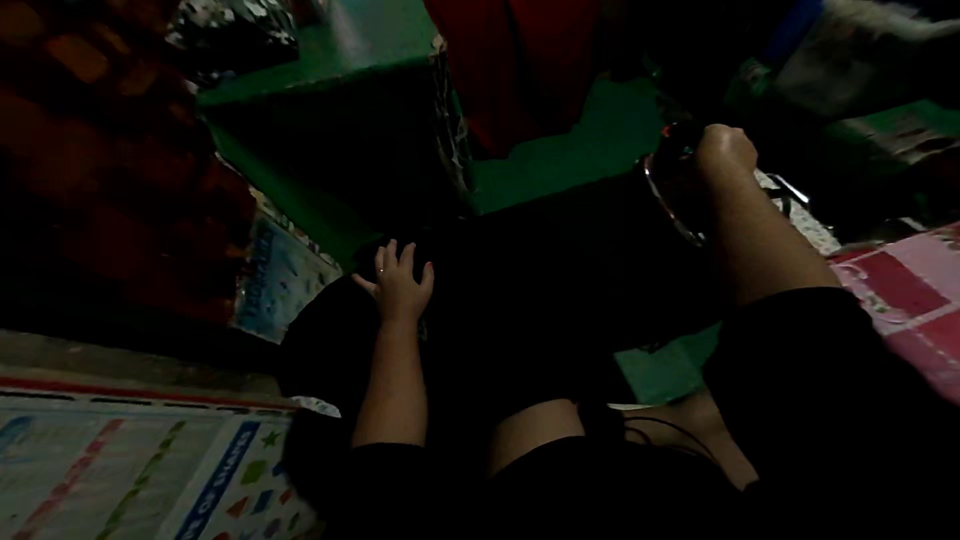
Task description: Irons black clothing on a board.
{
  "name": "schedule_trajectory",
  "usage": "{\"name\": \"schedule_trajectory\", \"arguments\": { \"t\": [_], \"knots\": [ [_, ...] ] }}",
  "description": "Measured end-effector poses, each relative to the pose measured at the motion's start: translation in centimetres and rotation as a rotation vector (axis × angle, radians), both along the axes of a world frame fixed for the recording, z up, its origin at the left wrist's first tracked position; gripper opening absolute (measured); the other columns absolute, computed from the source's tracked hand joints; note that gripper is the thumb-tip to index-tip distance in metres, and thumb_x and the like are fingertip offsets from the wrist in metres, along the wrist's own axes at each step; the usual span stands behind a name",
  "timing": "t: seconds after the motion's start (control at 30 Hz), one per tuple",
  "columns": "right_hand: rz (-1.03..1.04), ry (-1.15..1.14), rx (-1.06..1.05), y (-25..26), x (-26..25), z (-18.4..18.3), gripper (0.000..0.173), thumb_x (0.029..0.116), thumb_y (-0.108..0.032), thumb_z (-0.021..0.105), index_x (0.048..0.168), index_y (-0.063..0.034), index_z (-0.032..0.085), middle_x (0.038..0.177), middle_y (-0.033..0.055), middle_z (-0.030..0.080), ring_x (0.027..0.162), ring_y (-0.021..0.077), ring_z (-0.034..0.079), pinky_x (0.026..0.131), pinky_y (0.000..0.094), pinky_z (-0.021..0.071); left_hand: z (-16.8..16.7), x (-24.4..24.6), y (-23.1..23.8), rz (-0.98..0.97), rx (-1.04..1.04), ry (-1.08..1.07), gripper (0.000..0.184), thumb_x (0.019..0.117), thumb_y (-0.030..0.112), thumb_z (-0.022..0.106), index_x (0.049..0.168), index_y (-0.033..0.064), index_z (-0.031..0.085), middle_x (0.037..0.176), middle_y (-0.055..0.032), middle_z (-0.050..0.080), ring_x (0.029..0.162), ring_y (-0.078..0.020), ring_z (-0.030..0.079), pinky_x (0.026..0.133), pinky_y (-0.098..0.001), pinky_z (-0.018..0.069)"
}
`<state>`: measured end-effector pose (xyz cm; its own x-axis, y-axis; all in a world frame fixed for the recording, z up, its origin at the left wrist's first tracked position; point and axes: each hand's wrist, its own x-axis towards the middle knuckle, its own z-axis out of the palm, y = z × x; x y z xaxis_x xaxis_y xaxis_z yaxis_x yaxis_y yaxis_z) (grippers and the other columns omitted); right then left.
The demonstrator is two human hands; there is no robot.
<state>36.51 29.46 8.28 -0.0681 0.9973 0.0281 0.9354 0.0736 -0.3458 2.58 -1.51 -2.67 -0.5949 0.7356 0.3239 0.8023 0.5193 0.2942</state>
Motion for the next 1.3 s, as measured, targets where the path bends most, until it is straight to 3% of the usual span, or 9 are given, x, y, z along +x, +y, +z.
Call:
{"name": "schedule_trajectory", "arguments": {
  "t": [0.33, 0.63, 0.8, 0.93, 1.0, 1.07, 1.1, 1.17, 1.3],
  "knots": [
    [0.426, -0.014, -0.057, -7.4, 4.7, -1.6, 0.034, 0.0938, -0.014, 0.075, 0.122, 0.0023, 0.067, 0.115, 0.0327, 0.067, 0.112, 0.0536, 0.063, 0.092, 0.0738, 0.047, 0.0, 1.5, -0.5, 0.009, -0.034, -0.038, 0.053, 0.106, 0.043, 0.05, 0.146, 0.0086, 0.056, 0.163, -0.0205, 0.035, 0.153, -0.0437, 0.027, 0.114, -0.0798, 0.0068],
    [0.907, 0.047, -0.05, -21.1, -4.6, -1.1, 0.02, 0.1004, -0.024, 0.066, 0.11, -0.0073, 0.072, 0.102, 0.0163, 0.073, 0.1, 0.0367, 0.07, 0.083, 0.06, 0.0545, 0.3, 6.7, -2.1, 0.151, 0.235, -0.347, 0.049, 0.1081, 0.035, 0.049, 0.14, -0.0013, 0.058, 0.148, -0.0231, 0.053, 0.145, -0.0382, 0.042, 0.121, -0.0621, 0.0179],
    [1.075, 0.007, -0.068, -23.6, -9.0, -0.5, 0.034, 0.1022, -0.027, 0.064, 0.128, -0.004, 0.062, 0.114, 0.0215, 0.069, 0.109, 0.0413, 0.067, 0.087, 0.0598, 0.0526, 0.3, 9.1, -4.2, 0.15, 0.642, -0.686, 0.051, 0.112, 0.032, 0.037, 0.141, -0.0073, 0.05, 0.141, -0.0271, 0.055, 0.128, -0.0322, 0.056, 0.11, -0.0452, 0.0426],
    [1.244, 0.402, 0.51, -23.6, -5.2, -2.2, 0.032, 0.0936, -0.019, 0.074, 0.117, 0.0024, 0.07, 0.11, 0.025, 0.067, 0.104, 0.0406, 0.067, 0.092, 0.0549, 0.0511, 2.0, 9.9, -4.5, -0.144, 0.642, -0.399, 0.053, 0.1104, 0.032, 0.033, 0.14, -0.0094, 0.05, 0.142, -0.0283, 0.053, 0.128, -0.0309, 0.056, 0.107, -0.0416, 0.0455],
    [1.045, 0.738, 0.951, -22.7, -1.7, -4.2, 0.02, 0.0935, -0.023, 0.075, 0.102, -0.004, 0.076, 0.104, 0.0184, 0.073, 0.1, 0.0316, 0.07, 0.091, 0.0472, 0.0539, 5.2, 12.0, -3.5, -0.286, 0.463, -0.134, 0.058, 0.1068, 0.036, 0.042, 0.139, -0.0119, 0.051, 0.14, -0.031, 0.054, 0.13, -0.0369, 0.054, 0.112, -0.048, 0.0417],
    [0.692, 1.03, 1.126, -20.2, 1.9, -8.0, 0.016, 0.098, -0.024, 0.069, 0.096, -0.0075, 0.072, 0.108, 0.0102, 0.07, 0.107, 0.0182, 0.065, 0.098, 0.0328, 0.0518, 12.3, 16.3, -2.6, -0.321, -0.171, -0.073, 0.075, 0.1067, 0.051, 0.043, 0.156, -0.0032, 0.031, 0.162, -0.0222, 0.034, 0.151, -0.0351, 0.032, 0.122, -0.0546, 0.0234],
    [0.481, 1.145, 1.065, -19.1, 3.7, -10.3, 0.017, 0.0999, -0.022, 0.064, 0.097, -0.0063, 0.069, 0.11, 0.0061, 0.065, 0.11, 0.0105, 0.061, 0.099, 0.0257, 0.0499, 11.3, 16.4, -1.3, -0.425, -0.066, 0.071, 0.081, 0.0982, 0.058, 0.053, 0.149, -0.0038, 0.045, 0.152, -0.0255, 0.049, 0.142, -0.0418, 0.046, 0.116, -0.0631, 0.0292],
    [0.002, 1.247, 0.659, -17.7, 7.0, -14.3, 0.03, 0.1042, -0.021, 0.056, 0.114, 0.0071, 0.057, 0.116, 0.0163, 0.059, 0.108, 0.0164, 0.059, 0.093, 0.0298, 0.0514, 9.8, 16.7, 1.6, -0.586, -0.066, 0.15, 0.073, 0.0901, 0.054, 0.071, 0.135, -0.0025, 0.061, 0.125, -0.0297, 0.066, 0.118, -0.0501, 0.062, 0.103, -0.0719, 0.038],
    [-0.347, 1.544, -0.171, -14.4, 10.2, -18.6, 0.056, 0.11, -0.036, 0.048, 0.153, -0.0022, 0.034, 0.147, 0.0221, 0.048, 0.127, 0.0307, 0.053, 0.103, 0.0472, 0.0479, 9.9, 19.4, 5.2, -0.494, -0.425, 0.209, 0.041, 0.093, 0.041, 0.075, 0.105, 0.0015, 0.073, 0.098, -0.0258, 0.072, 0.098, -0.0472, 0.069, 0.081, -0.066, 0.0507]
  ]
}}
